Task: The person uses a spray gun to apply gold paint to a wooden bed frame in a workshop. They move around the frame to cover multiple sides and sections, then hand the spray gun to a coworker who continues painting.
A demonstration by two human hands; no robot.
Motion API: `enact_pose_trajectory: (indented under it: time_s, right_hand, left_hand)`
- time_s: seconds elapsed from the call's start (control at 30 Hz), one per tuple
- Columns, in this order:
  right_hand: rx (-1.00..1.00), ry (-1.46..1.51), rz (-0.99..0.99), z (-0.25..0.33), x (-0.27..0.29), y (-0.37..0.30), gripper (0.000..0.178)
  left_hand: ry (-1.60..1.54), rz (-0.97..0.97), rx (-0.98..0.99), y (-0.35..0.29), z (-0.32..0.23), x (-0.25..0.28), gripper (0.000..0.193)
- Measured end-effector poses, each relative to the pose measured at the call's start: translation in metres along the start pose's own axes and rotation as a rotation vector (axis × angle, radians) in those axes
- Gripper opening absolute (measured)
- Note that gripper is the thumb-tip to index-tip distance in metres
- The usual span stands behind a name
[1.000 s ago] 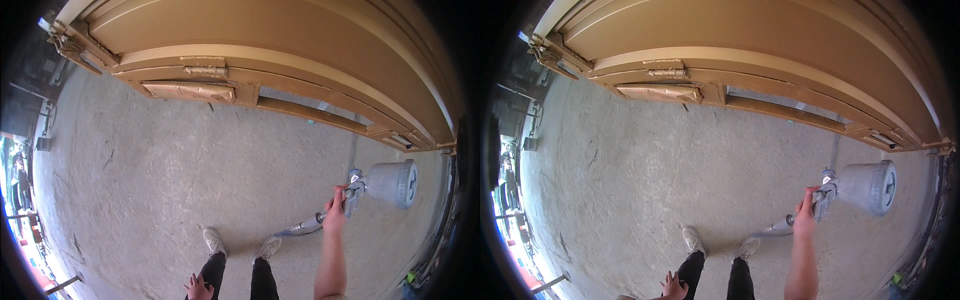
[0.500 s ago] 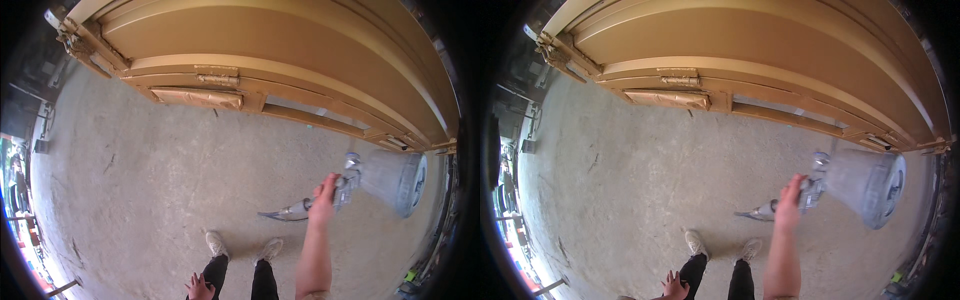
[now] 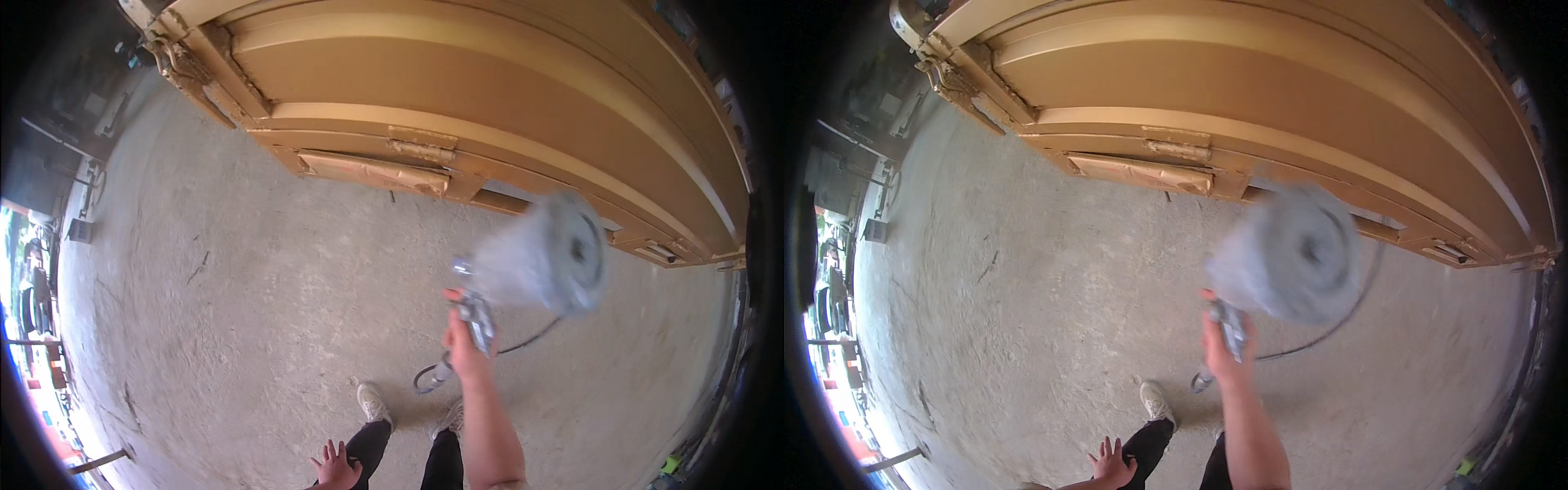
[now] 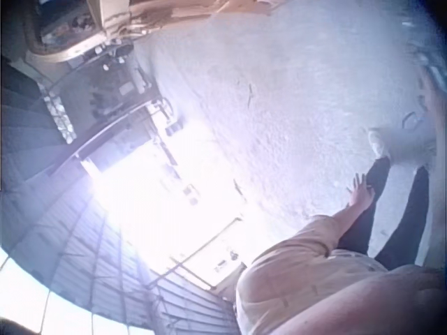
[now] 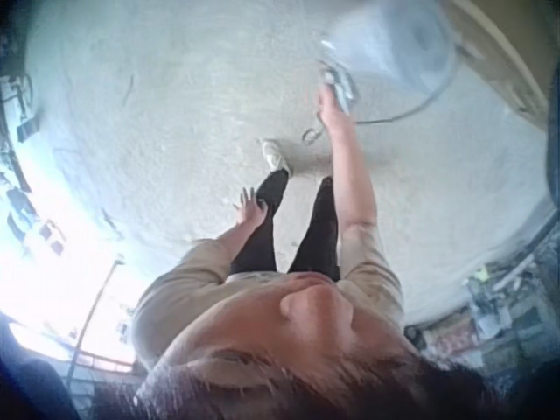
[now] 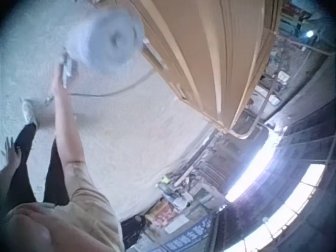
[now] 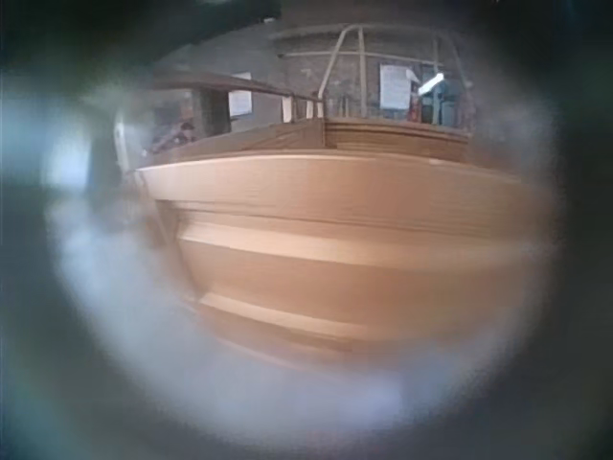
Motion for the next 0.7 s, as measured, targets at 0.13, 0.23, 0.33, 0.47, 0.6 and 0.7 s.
enact_pose_trajectory:
  time_s: [0.13,0.23,0.33,0.47,0.6,0.7]
  right_hand:
    - [0.052,0.02,-0.25,-0.009,0.088,-0.041,0.027]
    - [-0.092,0.043,-0.392,-0.007,0.125,-0.075,0.02]
    - [-0.329,-0.093,-0.257,0.008,0.103,-0.085,0.033]
    - [-0.104,0.319,-0.042,-0.051,0.082,-0.073,0.034]
    - [0.011,0.007,0.165,0.054,0.096,-0.055,0.027]
    - [-0.008,0.165,0.021,0.063,0.189,-0.061,0.022]
  left_hand:
    - [-0.032,-0.021,0.026,0.0,0.009,0.0,0.073]
    - [-0.018,-0.044,0.035,-0.008,0.011,-0.011,0.076]
    - [0.038,-0.082,0.054,-0.004,0.015,-0.015,0.076]
    - [0.069,-0.145,0.102,-0.022,0.026,0.0,0.069]
    - [0.122,-0.217,0.196,-0.043,0.068,-0.008,0.07]
    - [0.174,-0.159,0.306,-0.079,0.091,-0.021,0.07]
Point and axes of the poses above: each hand's wrist, its own y-axis towards the middle knuckle, its own x-axis out of the back of the hand, z = x × y, the point moved 9 cm from there along y, towards the middle knuckle, and after that the axes turned 10 degrees about y, right-handed, at the moved point
